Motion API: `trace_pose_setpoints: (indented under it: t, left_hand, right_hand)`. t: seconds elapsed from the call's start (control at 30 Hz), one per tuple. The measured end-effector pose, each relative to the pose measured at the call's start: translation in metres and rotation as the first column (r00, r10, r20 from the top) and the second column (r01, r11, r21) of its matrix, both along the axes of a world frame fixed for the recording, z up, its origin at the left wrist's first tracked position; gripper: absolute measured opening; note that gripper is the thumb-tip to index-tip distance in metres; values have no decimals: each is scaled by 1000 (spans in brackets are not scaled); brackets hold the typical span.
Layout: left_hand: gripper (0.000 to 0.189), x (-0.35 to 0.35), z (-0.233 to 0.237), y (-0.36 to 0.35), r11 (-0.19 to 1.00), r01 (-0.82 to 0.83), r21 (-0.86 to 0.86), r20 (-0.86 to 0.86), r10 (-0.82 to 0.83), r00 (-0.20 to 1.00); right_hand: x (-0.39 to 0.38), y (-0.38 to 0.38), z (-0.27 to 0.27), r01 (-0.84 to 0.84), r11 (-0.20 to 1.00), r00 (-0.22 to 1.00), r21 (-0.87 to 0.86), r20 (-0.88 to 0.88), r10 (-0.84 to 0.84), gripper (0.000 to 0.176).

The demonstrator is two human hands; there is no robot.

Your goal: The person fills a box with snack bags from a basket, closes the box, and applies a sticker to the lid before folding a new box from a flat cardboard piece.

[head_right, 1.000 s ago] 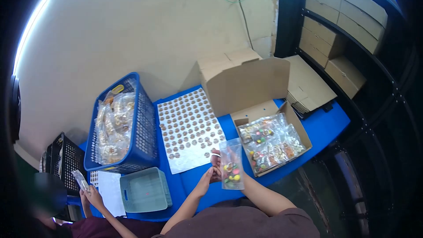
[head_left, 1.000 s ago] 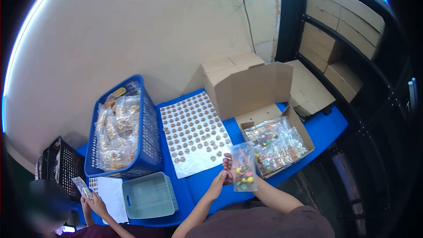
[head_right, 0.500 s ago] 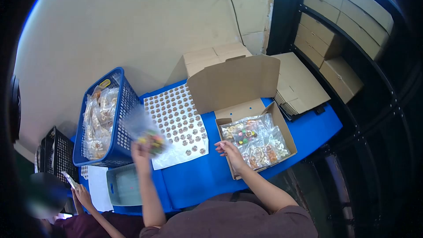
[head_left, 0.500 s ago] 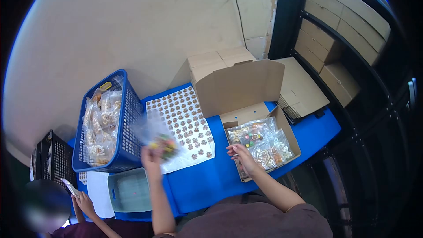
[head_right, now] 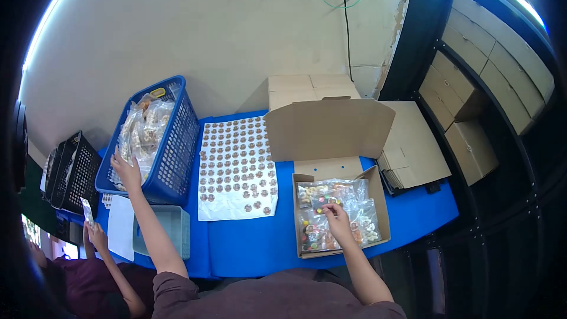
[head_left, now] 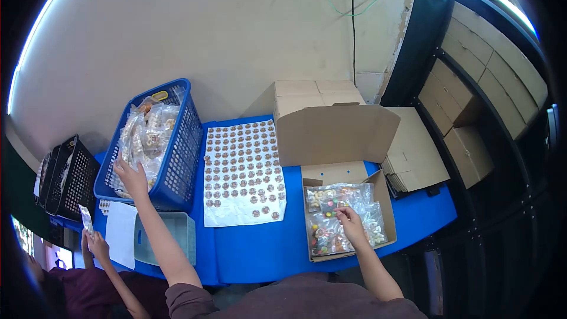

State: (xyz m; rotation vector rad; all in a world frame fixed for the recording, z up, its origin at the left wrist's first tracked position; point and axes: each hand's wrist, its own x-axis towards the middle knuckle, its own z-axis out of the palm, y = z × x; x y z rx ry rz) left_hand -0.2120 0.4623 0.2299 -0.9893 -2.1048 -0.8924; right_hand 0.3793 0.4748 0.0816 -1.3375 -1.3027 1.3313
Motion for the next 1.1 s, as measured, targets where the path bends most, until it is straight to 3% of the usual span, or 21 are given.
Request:
trace_pose_setpoints:
  t: [0.2,0.23,0.27,0.3,0.33,0.37,0.4,0.43,0.6,0.67,0.7,0.73,0.8,0.83,0.9,0.93,0.97,1.0,1.03,1.07,1.1]
  left_hand:
    - [40,106,-26,26,978,193,84,52,-197,979]
    - [38,145,-23,28,950,307,57,79,-311,947]
    - [36,164,-49,44,913,405,45,-26,-404,914]
    - [33,203,-51,47,802,593,70,131,-597,792]
    - [34,223,-103,67,665,719,202,256,-744,617]
    - [35,261,-113,71,569,813,124,385,-783,489]
    - [38,293,-121,77,473,866,163,557,-768,315]
    - [40,316,-123,80,433,901,13,457,-804,380]
    - [70,340,-165,134,517,847,124,493,-773,399]
    - [79,329,-180,159,555,818,153,485,-763,428]
    - [86,324,-184,169,593,785,181,581,-708,401]
    - [93,318,-189,178,633,747,202,671,-645,365]
    - [107,314,-191,190,636,719,282,844,-521,130]
    - [107,315,-195,193,638,720,273,840,-522,144]
    - [83,320,-200,194,590,748,304,858,-510,54]
    - [83,317,-201,195,594,746,301,859,-509,59]
    - [64,315,-202,195,544,793,275,862,-505,48]
    - [45,316,-198,194,491,835,248,865,-500,36]
    - [31,325,-199,188,489,824,286,827,-560,45]
    - [31,333,-196,184,495,821,287,828,-559,47]
    - [30,338,-194,180,500,849,170,795,-578,182]
  right_hand:
    - [101,43,-11,223,965,966,136,103,-238,18]
    - [111,49,-1,252,955,958,156,99,-269,16]
    - [119,59,-1,256,951,956,174,102,-276,16]
    - [130,72,-3,278,940,943,199,132,-307,16]
    - [144,80,-2,310,924,924,222,160,-348,15]
    - [150,90,3,295,909,924,295,155,-350,15]
    - [155,99,7,315,916,925,247,136,-354,14]
    - [155,109,14,340,904,921,257,105,-376,14]
    - [168,169,4,426,812,843,400,152,-517,21]
    - [167,185,2,392,806,731,444,382,-565,37]
    - [170,194,3,382,874,783,302,396,-479,59]
    - [171,202,1,380,874,790,302,385,-477,59]
    - [171,222,-11,401,847,736,349,428,-525,72]
    - [175,234,-15,392,854,747,341,423,-512,83]
    - [179,250,-11,379,859,779,343,383,-497,84]
    - [181,257,-8,364,863,802,351,353,-482,85]
    - [183,267,-12,364,875,746,319,463,-479,69]
    - [190,277,-14,359,878,749,316,464,-473,69]
    - [200,287,-16,292,932,871,217,342,-353,56]
    - [204,293,-16,203,971,954,128,197,-225,44]
    - [200,289,-11,205,944,940,257,217,-263,26]
